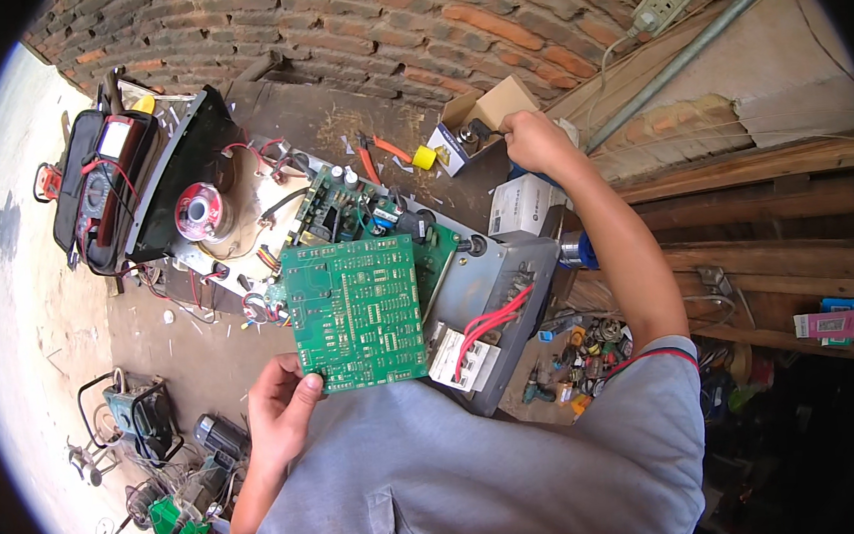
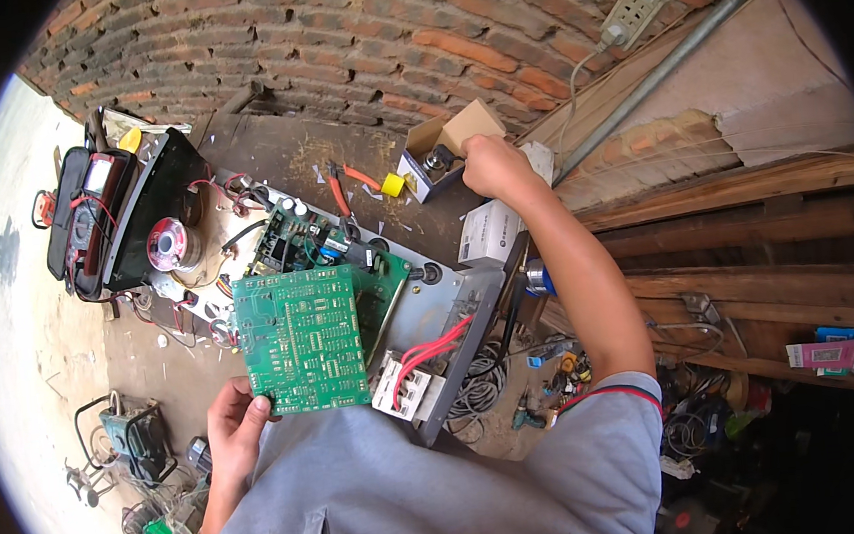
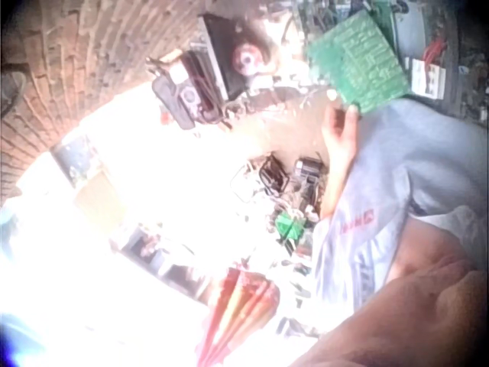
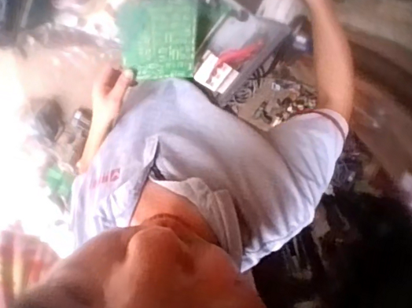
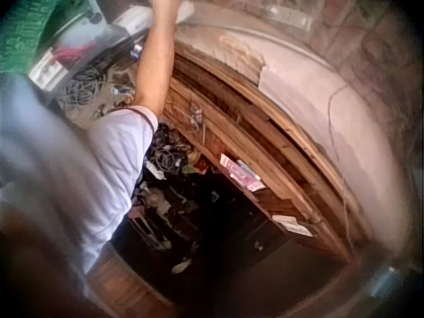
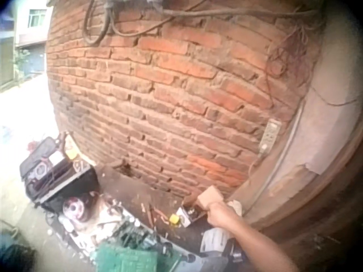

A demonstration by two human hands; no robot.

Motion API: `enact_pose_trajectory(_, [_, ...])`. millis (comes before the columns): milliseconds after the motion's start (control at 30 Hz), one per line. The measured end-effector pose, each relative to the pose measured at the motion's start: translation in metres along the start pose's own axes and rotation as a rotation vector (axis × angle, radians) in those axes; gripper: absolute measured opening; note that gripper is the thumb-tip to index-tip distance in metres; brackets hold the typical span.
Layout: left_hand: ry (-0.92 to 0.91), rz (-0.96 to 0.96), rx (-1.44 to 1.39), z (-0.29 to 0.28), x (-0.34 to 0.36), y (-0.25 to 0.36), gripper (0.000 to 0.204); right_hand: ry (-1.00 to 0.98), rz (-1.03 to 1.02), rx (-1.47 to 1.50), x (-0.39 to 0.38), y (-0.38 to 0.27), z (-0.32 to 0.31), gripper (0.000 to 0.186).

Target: The person holds a green circuit board and uses pliers to remove a component. They then use a soldering iron to work on the board's surface, applying heat to specific points. The person flips the board over to inspect the other side and continues soldering.

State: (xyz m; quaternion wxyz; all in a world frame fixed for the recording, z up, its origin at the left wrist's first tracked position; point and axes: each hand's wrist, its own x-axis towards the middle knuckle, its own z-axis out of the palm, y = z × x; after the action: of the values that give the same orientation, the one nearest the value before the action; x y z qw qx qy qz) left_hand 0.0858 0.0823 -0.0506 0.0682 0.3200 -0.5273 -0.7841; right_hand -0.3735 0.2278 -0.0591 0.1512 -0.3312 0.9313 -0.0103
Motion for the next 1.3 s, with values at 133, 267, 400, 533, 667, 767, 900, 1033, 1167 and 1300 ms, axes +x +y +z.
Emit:
enact_pose_trajectory(133, [0.014, 0.012, -0.039, 0.002, -0.001, -0.001, 0.019, -0.022, 0.002, 0.017, 0.000, 0.000, 0.005, 0.035])
enact_pose_trajectory(267, [0.026, 0.009, -0.026, 0.003, -0.001, 0.000, 0.020, 0.025, 0.006, 0.012, 0.004, 0.005, 0.015, 0.024])
enact_pose_trajectory(400, [0.036, 0.010, -0.008, 0.002, -0.001, -0.001, 0.020, 0.005, 0.027, 0.030, 0.006, 0.003, 0.005, 0.032])
enact_pose_trajectory(533, [0.048, 0.025, 0.030, 0.003, -0.001, 0.000, 0.020, 0.013, 0.020, 0.047, 0.006, 0.002, 0.001, 0.035])
enact_pose_trajectory(667, [0.041, 0.037, 0.037, 0.003, 0.000, 0.001, 0.020, -0.042, 0.029, 0.017, 0.012, 0.006, 0.012, 0.034])
enact_pose_trajectory(767, [0.053, 0.030, 0.044, 0.004, 0.000, 0.001, 0.020, -0.054, 0.084, 0.025, 0.010, 0.001, 0.010, 0.034])
enact_pose_trajectory(900, [0.042, 0.029, 0.053, 0.002, 0.000, 0.001, 0.020, -0.020, 0.069, 0.043, 0.010, 0.002, 0.008, 0.034])
enact_pose_trajectory(1033, [0.030, 0.029, 0.046, 0.002, 0.001, 0.002, 0.020, -0.002, 0.047, 0.028, 0.015, 0.005, 0.007, 0.034])
enact_pose_trajectory(1167, [0.015, 0.006, 0.033, -0.002, -0.001, -0.001, 0.020, 0.086, -0.083, 0.055, 0.018, 0.018, 0.007, 0.029])
enact_pose_trajectory(1300, [-0.036, -0.061, -0.033, -0.002, -0.001, 0.003, 0.022, 0.105, -0.134, 0.354, -0.016, 0.010, -0.023, 0.027])
